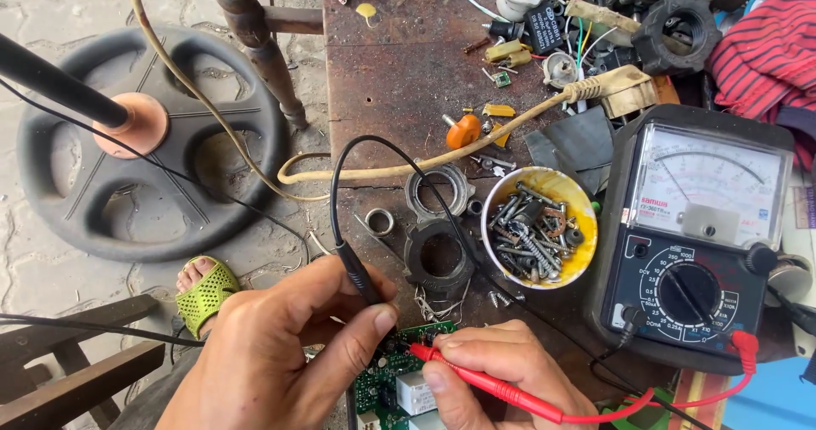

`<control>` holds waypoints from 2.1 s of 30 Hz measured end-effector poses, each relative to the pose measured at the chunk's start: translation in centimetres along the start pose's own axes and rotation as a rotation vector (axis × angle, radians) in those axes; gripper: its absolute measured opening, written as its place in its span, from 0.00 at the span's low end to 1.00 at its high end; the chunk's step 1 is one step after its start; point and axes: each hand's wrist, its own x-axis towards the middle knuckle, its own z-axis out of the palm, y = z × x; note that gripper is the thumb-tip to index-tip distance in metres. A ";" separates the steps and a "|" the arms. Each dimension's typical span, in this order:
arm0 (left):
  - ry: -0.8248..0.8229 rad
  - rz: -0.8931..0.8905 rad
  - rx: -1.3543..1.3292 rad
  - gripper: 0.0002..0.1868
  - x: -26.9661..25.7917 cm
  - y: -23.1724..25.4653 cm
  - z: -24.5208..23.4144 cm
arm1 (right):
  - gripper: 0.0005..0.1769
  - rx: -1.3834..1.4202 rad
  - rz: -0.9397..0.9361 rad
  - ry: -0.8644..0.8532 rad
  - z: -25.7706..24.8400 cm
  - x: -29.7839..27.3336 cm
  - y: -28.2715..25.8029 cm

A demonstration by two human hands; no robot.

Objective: Testing various points on a circuit board using an analog multimeter to diagnose faults.

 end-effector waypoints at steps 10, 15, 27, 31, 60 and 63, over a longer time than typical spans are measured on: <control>-0.013 0.036 -0.079 0.06 0.1 -0.2 0.0 | 0.08 0.003 -0.032 -0.024 -0.1 0.1 0.1; -0.020 0.075 -0.101 0.06 0.1 0.0 0.0 | 0.05 -0.013 -0.014 0.026 0.2 0.1 -0.2; 0.029 -0.079 -0.017 0.06 -0.2 0.0 0.4 | 0.04 0.014 -0.025 0.095 0.7 0.3 -0.7; 0.025 -0.029 -0.056 0.07 -0.1 -0.3 0.5 | 0.03 0.010 -0.019 0.093 0.6 0.7 -1.1; 0.089 0.070 -0.453 0.10 -0.8 0.6 1.0 | 0.09 0.686 0.189 0.246 0.6 0.7 -4.0; 0.083 0.062 -0.560 0.12 -0.8 -0.3 1.3 | 0.11 0.677 0.326 0.265 0.6 0.5 -4.5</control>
